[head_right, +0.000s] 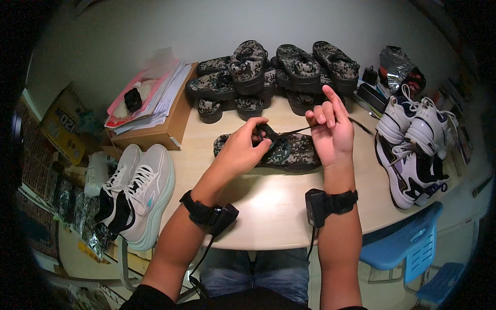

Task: Attaching insoles and laces to camouflage-pattern shoes.

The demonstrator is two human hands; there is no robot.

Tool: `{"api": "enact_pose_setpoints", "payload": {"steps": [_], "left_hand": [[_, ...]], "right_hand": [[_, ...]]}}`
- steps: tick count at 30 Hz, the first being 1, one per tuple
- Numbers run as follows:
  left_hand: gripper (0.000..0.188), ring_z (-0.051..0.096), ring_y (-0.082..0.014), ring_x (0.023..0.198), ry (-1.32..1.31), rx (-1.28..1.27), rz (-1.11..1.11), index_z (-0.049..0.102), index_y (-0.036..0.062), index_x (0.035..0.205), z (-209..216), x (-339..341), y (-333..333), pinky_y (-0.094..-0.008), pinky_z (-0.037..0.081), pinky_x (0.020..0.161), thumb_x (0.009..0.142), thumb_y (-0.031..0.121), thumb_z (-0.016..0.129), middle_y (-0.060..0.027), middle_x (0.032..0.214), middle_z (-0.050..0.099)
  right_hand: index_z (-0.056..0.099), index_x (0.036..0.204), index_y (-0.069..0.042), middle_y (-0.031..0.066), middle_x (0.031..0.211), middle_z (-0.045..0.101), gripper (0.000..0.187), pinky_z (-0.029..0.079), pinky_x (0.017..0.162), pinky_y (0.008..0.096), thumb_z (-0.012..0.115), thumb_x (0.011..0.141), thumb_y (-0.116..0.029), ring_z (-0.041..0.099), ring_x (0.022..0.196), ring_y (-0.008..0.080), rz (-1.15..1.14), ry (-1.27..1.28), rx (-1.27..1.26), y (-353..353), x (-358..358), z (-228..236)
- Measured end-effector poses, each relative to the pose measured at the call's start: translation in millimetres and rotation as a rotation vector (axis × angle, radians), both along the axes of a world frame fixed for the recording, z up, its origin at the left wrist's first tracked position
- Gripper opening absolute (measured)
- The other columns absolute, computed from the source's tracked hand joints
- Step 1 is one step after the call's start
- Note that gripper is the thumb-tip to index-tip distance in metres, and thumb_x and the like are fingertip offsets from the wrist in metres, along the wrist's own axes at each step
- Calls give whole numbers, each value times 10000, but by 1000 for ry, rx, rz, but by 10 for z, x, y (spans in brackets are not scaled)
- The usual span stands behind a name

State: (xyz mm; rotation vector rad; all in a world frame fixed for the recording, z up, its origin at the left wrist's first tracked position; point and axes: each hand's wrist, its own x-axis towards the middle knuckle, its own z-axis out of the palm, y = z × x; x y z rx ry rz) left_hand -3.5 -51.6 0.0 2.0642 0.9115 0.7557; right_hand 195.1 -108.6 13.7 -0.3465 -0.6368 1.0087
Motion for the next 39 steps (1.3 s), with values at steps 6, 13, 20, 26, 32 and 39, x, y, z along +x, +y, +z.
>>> {"api": "enact_pose_setpoints", "payload": {"steps": [6,13,20,26,32,39], "left_hand": [[388,571,-191,842,-89,-66,-54,487,17,1155,-86,13,50,-320,472,778,814,128,634,-103,934,586],[278,551,-130,937,-44,-153,-189,504,27,1085,-31,-72,91,-268,456,798,847,69,641,-41,989,543],[281,548,-131,952,-73,-156,-225,511,26,1092,-69,-68,115,-263,454,805,847,46,648,-48,1002,544],[372,554,-153,997,-76,-191,-250,493,30,1181,-29,-81,108,-282,460,848,843,31,649,-77,1044,566],[630,554,-201,1069,-98,-211,-252,370,65,1387,-50,-90,94,-317,461,907,823,-3,642,-130,1162,565],[651,568,-226,1050,-15,68,-187,379,56,1373,-154,-56,83,-332,451,908,781,-21,639,-159,1153,573]], "right_hand": [[570,1119,7,50,716,578,385,459,619,279,580,905,-313,555,663,120,-585,-817,-659,100,184,-185],[585,864,10,134,784,639,453,454,565,258,531,926,-435,601,641,172,-93,-1121,-1076,-124,125,221],[571,1118,23,127,945,643,317,497,604,244,477,974,-244,618,770,165,-78,54,-450,-120,-199,383],[637,872,-31,-1,682,573,153,413,483,203,582,902,-171,512,530,69,-58,-923,-595,-54,-142,46],[646,847,17,48,658,605,202,428,543,276,661,829,-183,531,571,119,-174,-1387,-510,-35,-342,-73],[659,878,32,148,662,623,330,443,560,330,651,842,-296,542,553,212,-206,-1525,-602,-14,-389,-57]]}}
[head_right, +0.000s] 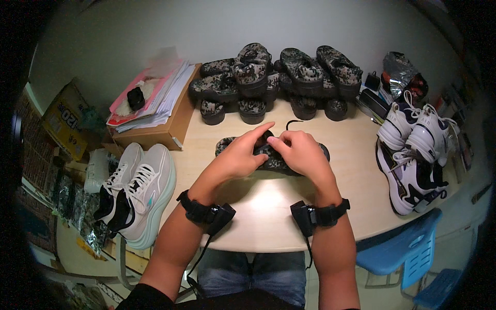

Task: Attaching insoles and laces to camouflage-pattern shoes.

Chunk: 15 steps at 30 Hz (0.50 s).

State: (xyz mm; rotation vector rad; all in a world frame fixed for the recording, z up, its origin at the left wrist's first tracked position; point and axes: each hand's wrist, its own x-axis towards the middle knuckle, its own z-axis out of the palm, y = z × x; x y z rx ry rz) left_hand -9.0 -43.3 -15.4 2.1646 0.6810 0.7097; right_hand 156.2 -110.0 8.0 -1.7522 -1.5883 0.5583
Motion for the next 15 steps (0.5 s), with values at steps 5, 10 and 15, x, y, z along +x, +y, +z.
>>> {"api": "enact_pose_setpoints", "payload": {"steps": [5,10,15], "left_hand": [[469,583,-204,961,31,-94,45,457,31,1238,16,47,-4,-321,466,851,806,23,640,-124,1109,580],[203,595,-175,781,11,-93,209,570,5,1000,114,82,-46,-309,475,724,852,132,624,-107,844,628],[181,584,-179,735,-104,-45,224,592,-12,943,37,81,-26,-311,464,692,881,158,591,-113,798,635]], "right_hand": [[661,873,39,122,683,640,303,446,585,309,623,875,-261,568,593,184,13,86,23,52,3,-77],[651,875,34,21,810,641,208,446,648,232,590,894,-164,568,732,80,84,698,3,132,79,-197],[646,841,-33,-20,720,578,149,380,611,199,566,895,-146,494,657,59,39,1026,-41,104,103,-114]]}}
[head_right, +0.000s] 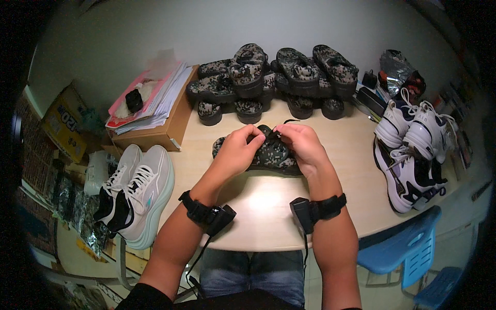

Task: Attaching insoles and laces to camouflage-pattern shoes.

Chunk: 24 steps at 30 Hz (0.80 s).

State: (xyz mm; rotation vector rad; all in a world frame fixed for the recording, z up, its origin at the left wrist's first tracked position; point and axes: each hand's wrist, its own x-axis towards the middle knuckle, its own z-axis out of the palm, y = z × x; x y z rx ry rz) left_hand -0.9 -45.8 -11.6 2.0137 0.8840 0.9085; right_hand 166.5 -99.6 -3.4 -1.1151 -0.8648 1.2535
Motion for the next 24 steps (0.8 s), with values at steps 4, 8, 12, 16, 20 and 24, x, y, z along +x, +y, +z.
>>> {"api": "enact_pose_setpoints", "payload": {"steps": [4,8,12,16,20,24], "left_hand": [[171,583,-184,734,-21,46,-10,597,-12,954,-41,4,18,-312,464,693,886,144,576,-113,829,642],[171,580,-182,731,-19,30,-2,602,-10,964,-39,6,25,-310,462,690,886,138,570,-113,828,640],[173,574,-171,729,1,15,3,606,-5,977,-49,7,37,-305,460,686,884,135,567,-109,824,639],[178,575,-170,730,8,-13,5,608,-3,981,0,-4,10,-305,460,684,880,140,573,-107,828,641],[166,607,-341,858,-25,-37,-5,596,-22,951,6,1,8,-386,467,775,864,115,560,-189,907,631],[181,578,-256,782,-1,-22,-4,597,-12,976,-43,13,31,-348,460,722,868,131,570,-146,870,632]], "right_hand": [[635,830,-40,-45,660,503,165,322,579,216,585,898,-182,405,613,68,-45,180,-2,-6,65,-5],[617,795,-77,-37,709,534,160,352,645,241,609,899,-198,425,653,78,-134,354,73,-13,-12,40],[578,732,-138,-41,696,531,202,367,730,269,613,901,-243,445,674,92,-202,516,103,-84,-34,197],[585,734,-168,-69,639,459,233,369,807,338,584,922,-305,447,692,96,-94,571,148,-119,175,176],[570,758,-156,-52,651,454,232,384,816,340,558,941,-299,439,692,106,-125,671,183,-108,224,178],[562,814,-132,-19,683,447,203,389,812,326,539,951,-280,425,680,119,-97,716,399,-149,352,200]]}}
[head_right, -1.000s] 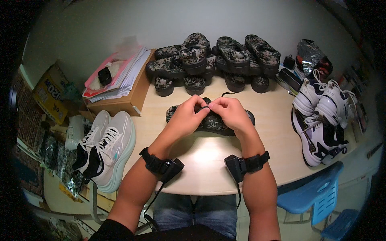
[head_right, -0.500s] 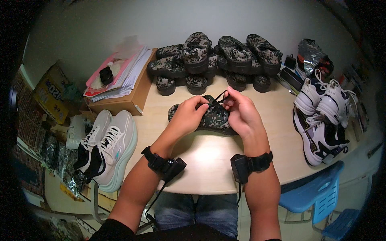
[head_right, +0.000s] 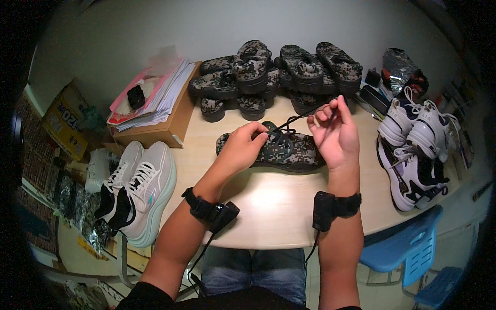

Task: Attaching insoles and laces to camouflage-pattern shoes.

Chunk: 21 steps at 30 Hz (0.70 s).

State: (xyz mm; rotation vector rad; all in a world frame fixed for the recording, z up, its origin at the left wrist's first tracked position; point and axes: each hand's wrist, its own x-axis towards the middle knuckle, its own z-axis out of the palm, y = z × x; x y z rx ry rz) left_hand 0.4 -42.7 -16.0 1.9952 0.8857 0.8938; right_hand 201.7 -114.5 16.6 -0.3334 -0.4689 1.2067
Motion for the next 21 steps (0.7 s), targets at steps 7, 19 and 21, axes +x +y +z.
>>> {"api": "enact_pose_setpoints", "payload": {"steps": [7,19,21], "left_hand": [[209,554,-167,692,71,74,17,600,1,984,29,-10,-43,-301,456,658,859,168,603,-109,808,629],[403,541,-99,655,90,-188,-95,675,-38,897,3,-64,110,-257,448,652,944,311,479,-37,771,652],[339,535,-96,623,132,-230,-88,684,-29,871,76,-77,95,-249,441,626,912,272,532,-14,701,628]], "right_hand": [[578,1012,-29,19,797,558,203,438,827,331,543,944,-217,506,765,133,-5,-123,58,0,69,-37],[624,1098,47,127,1009,665,276,468,842,292,570,856,-74,617,920,190,-22,-1492,-347,18,-311,-49],[622,1092,50,125,999,667,279,472,839,296,563,835,-40,621,909,192,-39,-1491,-301,15,-350,-51]]}}
